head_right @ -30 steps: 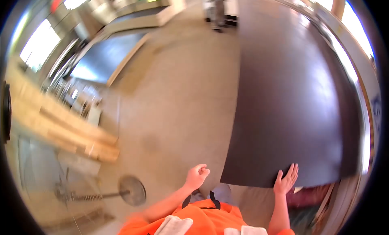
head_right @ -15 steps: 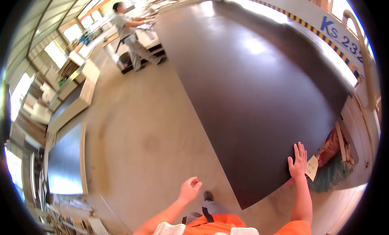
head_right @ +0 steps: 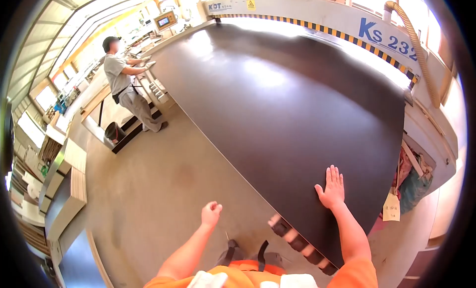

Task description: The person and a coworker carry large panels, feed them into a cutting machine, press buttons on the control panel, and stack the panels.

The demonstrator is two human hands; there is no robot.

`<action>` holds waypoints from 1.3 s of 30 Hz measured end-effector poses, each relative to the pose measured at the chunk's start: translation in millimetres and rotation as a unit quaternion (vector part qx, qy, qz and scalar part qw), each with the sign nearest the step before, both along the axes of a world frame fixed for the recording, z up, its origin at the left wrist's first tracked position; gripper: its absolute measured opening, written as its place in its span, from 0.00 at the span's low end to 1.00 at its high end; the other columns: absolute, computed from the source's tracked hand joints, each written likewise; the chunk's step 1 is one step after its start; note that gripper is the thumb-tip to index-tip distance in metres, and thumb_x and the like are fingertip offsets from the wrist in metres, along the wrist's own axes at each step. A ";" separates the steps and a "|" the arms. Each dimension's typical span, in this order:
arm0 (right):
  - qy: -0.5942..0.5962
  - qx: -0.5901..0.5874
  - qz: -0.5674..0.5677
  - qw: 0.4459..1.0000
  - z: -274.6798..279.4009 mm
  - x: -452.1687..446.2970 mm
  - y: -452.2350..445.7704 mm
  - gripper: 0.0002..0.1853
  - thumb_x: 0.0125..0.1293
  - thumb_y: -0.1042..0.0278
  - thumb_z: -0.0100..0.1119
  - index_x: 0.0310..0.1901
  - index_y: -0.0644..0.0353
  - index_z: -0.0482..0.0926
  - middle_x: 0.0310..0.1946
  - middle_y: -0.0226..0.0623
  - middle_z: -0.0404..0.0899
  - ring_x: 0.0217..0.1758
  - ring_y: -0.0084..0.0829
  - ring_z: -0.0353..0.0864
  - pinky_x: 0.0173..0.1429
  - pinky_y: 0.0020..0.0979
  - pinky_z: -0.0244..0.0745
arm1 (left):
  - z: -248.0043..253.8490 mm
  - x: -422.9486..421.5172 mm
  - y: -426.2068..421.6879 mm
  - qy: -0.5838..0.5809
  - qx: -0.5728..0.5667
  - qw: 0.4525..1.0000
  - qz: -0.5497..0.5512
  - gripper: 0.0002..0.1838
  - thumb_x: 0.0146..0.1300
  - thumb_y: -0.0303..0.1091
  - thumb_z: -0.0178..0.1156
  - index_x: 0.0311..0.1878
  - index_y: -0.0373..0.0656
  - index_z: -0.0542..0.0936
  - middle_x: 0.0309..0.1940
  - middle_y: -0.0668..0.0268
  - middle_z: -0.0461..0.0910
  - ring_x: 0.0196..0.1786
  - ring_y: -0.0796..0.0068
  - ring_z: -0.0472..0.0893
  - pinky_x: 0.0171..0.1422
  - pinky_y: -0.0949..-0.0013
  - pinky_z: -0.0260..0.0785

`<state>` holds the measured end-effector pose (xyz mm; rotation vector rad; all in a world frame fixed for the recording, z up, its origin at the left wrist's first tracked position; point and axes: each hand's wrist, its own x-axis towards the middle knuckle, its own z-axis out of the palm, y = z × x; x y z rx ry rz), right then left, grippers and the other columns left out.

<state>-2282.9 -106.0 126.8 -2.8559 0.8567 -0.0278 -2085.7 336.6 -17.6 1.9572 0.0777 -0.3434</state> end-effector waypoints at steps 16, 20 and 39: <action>-0.005 -0.006 -0.078 0.997 -5.2 205.5 -84.1 0.46 0.68 0.50 0.55 0.78 0.66 0.47 0.82 0.47 0.41 0.86 0.44 0.36 0.86 0.44 0.33 | 61.1 507.6 -154.7 0.139 -0.136 0.966 0.168 0.22 0.70 0.50 0.61 0.49 0.38 0.73 0.35 0.64 0.79 0.30 0.70 0.79 0.31 0.63 0.73; -0.011 -0.008 -0.075 0.997 -10.2 281.1 -105.2 0.45 0.69 0.51 0.55 0.78 0.66 0.47 0.82 0.47 0.41 0.86 0.44 0.36 0.86 0.44 0.33 | 54.1 592.9 -171.6 0.088 -0.117 0.959 0.244 0.33 0.67 0.54 0.65 0.56 0.28 0.74 0.51 0.53 0.82 0.46 0.58 0.84 0.48 0.58 0.78; 0.023 0.026 -0.051 0.998 4.3 325.2 -157.5 0.49 0.61 0.53 0.58 0.77 0.70 0.47 0.80 0.55 0.43 0.84 0.54 0.38 0.84 0.52 0.33 | 57.3 649.8 -202.3 -0.017 0.175 0.963 0.203 0.43 0.72 0.65 0.52 0.30 0.20 0.76 0.25 0.49 0.80 0.33 0.59 0.80 0.45 0.55 0.73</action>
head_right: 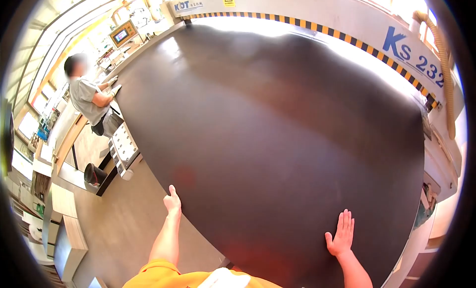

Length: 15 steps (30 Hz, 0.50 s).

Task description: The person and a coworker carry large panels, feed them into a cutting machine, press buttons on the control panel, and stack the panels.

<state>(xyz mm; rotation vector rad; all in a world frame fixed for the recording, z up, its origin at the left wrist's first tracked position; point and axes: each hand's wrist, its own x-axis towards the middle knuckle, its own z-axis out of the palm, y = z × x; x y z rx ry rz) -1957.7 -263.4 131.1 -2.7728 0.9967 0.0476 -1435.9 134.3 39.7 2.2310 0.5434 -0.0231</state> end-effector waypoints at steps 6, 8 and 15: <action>-0.007 -0.009 0.010 1.000 -3.8 17.5 -52.5 0.49 0.61 0.54 0.57 0.78 0.70 0.46 0.81 0.55 0.42 0.85 0.53 0.38 0.84 0.53 0.33 | 4.4 10.5 -41.3 -0.015 -0.004 1.000 -0.003 0.43 0.73 0.65 0.51 0.29 0.21 0.76 0.24 0.49 0.80 0.31 0.57 0.79 0.44 0.53 0.72; -0.007 -0.014 0.016 1.000 -4.4 22.3 -62.7 0.49 0.61 0.55 0.57 0.78 0.69 0.46 0.81 0.54 0.41 0.85 0.53 0.37 0.84 0.53 0.33 | 2.9 12.3 -49.2 -0.024 0.000 1.000 0.000 0.43 0.72 0.65 0.51 0.28 0.21 0.75 0.23 0.49 0.79 0.30 0.57 0.78 0.43 0.52 0.71; 0.005 -0.005 0.013 1.000 -1.8 36.7 -99.4 0.50 0.61 0.55 0.58 0.79 0.67 0.45 0.81 0.52 0.40 0.85 0.52 0.36 0.85 0.51 0.32 | 10.2 18.9 -80.0 0.000 0.014 1.000 -0.003 0.43 0.73 0.65 0.50 0.28 0.21 0.75 0.22 0.48 0.79 0.30 0.56 0.78 0.43 0.52 0.71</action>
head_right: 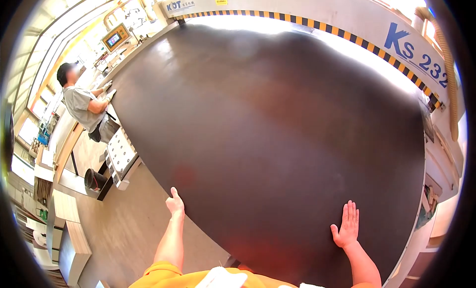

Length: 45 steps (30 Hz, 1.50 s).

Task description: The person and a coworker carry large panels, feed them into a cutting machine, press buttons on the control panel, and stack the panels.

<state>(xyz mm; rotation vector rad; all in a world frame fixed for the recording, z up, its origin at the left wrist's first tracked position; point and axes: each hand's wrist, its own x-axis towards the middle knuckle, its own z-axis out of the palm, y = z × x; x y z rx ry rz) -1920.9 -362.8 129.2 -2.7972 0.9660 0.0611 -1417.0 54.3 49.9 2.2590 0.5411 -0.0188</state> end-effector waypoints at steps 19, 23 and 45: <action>0.006 0.002 -0.019 1.000 5.6 24.7 -43.8 0.45 0.73 0.40 0.46 0.79 0.65 0.46 0.82 0.47 0.41 0.86 0.43 0.34 0.86 0.43 0.29 | 16.8 2.6 -32.6 0.033 -0.206 0.978 -0.018 0.39 0.76 0.61 0.46 0.50 0.23 0.80 0.48 0.55 0.85 0.46 0.59 0.84 0.53 0.61 0.80; 0.010 -0.007 -0.015 1.000 4.8 22.8 -46.0 0.45 0.74 0.38 0.43 0.79 0.64 0.45 0.82 0.45 0.40 0.86 0.42 0.34 0.86 0.43 0.30 | 20.5 0.0 -31.6 0.028 -0.196 0.980 -0.024 0.39 0.76 0.62 0.46 0.52 0.23 0.80 0.48 0.55 0.85 0.47 0.59 0.84 0.53 0.61 0.80; -0.022 -0.054 -0.052 0.997 -23.6 58.5 -26.4 0.46 0.68 0.52 0.54 0.78 0.69 0.44 0.82 0.51 0.40 0.86 0.48 0.35 0.85 0.47 0.31 | 9.1 7.2 -25.9 0.009 0.081 0.996 0.020 0.46 0.72 0.68 0.43 0.36 0.23 0.83 0.36 0.38 0.84 0.47 0.40 0.85 0.52 0.45 0.76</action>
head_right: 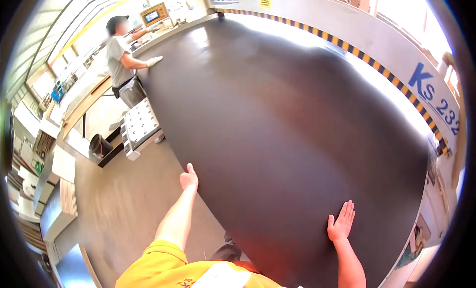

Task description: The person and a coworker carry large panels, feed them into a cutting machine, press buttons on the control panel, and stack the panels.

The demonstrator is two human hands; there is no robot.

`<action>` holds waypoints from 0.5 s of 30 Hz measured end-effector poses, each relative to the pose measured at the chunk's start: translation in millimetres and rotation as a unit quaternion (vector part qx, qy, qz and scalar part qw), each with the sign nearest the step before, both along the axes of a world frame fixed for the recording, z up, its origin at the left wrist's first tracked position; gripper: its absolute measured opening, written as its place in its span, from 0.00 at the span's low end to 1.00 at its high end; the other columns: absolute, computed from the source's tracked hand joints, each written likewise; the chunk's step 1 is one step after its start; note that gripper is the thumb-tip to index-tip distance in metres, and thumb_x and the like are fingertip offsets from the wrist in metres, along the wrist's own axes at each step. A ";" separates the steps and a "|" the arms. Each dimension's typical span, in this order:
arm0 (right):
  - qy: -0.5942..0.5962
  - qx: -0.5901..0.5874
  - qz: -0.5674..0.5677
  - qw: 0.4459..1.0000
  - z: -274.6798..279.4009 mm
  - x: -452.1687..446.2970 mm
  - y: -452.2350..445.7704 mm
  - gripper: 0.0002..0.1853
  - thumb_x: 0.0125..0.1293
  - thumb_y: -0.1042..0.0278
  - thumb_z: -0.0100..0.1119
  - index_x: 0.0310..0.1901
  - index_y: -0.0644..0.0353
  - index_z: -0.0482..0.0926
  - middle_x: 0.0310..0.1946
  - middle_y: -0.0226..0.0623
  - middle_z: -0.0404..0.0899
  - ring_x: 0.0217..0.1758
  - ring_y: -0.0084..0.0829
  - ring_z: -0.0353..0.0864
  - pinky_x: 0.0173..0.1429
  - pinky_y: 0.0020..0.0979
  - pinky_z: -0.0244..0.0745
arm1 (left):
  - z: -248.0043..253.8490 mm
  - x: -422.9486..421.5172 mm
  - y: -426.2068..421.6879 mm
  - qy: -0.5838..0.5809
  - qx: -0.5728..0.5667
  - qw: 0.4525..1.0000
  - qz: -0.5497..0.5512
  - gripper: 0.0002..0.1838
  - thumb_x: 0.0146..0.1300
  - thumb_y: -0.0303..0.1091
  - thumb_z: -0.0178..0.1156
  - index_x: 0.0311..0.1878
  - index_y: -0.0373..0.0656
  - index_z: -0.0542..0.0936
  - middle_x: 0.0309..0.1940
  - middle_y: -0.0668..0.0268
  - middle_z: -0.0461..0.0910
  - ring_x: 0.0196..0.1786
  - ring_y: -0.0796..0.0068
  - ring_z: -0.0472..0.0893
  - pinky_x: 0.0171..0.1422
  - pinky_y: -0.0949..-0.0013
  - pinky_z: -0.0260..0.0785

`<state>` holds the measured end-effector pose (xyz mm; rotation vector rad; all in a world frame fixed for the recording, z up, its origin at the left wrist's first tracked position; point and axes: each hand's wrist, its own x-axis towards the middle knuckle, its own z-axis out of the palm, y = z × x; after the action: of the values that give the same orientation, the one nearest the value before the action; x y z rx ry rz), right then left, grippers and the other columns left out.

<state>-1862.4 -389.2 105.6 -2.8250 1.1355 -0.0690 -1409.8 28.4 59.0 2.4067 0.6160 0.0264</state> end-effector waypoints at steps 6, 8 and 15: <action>0.011 0.038 0.051 0.998 8.3 137.6 49.8 0.46 0.70 0.50 0.51 0.78 0.71 0.43 0.82 0.52 0.38 0.86 0.47 0.33 0.86 0.46 0.29 | -2.3 0.8 3.4 -0.013 -0.043 0.999 -0.009 0.43 0.72 0.66 0.46 0.34 0.24 0.83 0.35 0.37 0.84 0.45 0.39 0.85 0.51 0.45 0.76; 0.009 0.043 0.069 0.997 6.1 185.5 66.1 0.46 0.71 0.49 0.51 0.78 0.70 0.44 0.82 0.51 0.38 0.86 0.46 0.33 0.86 0.44 0.29 | -7.6 2.0 3.1 -0.024 -0.048 0.999 0.000 0.42 0.72 0.66 0.46 0.34 0.25 0.83 0.35 0.37 0.84 0.44 0.38 0.85 0.50 0.45 0.76; 0.017 0.029 0.069 0.997 8.1 261.2 100.7 0.45 0.71 0.48 0.51 0.78 0.69 0.44 0.82 0.49 0.38 0.86 0.43 0.33 0.86 0.42 0.29 | -7.9 1.5 5.3 -0.010 -0.080 0.997 0.003 0.40 0.71 0.66 0.46 0.34 0.28 0.80 0.35 0.40 0.84 0.43 0.39 0.84 0.48 0.44 0.76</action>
<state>-1601.2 -288.5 113.7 -2.8543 0.9297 0.0212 -1408.3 33.7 51.2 2.2472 0.5944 0.0035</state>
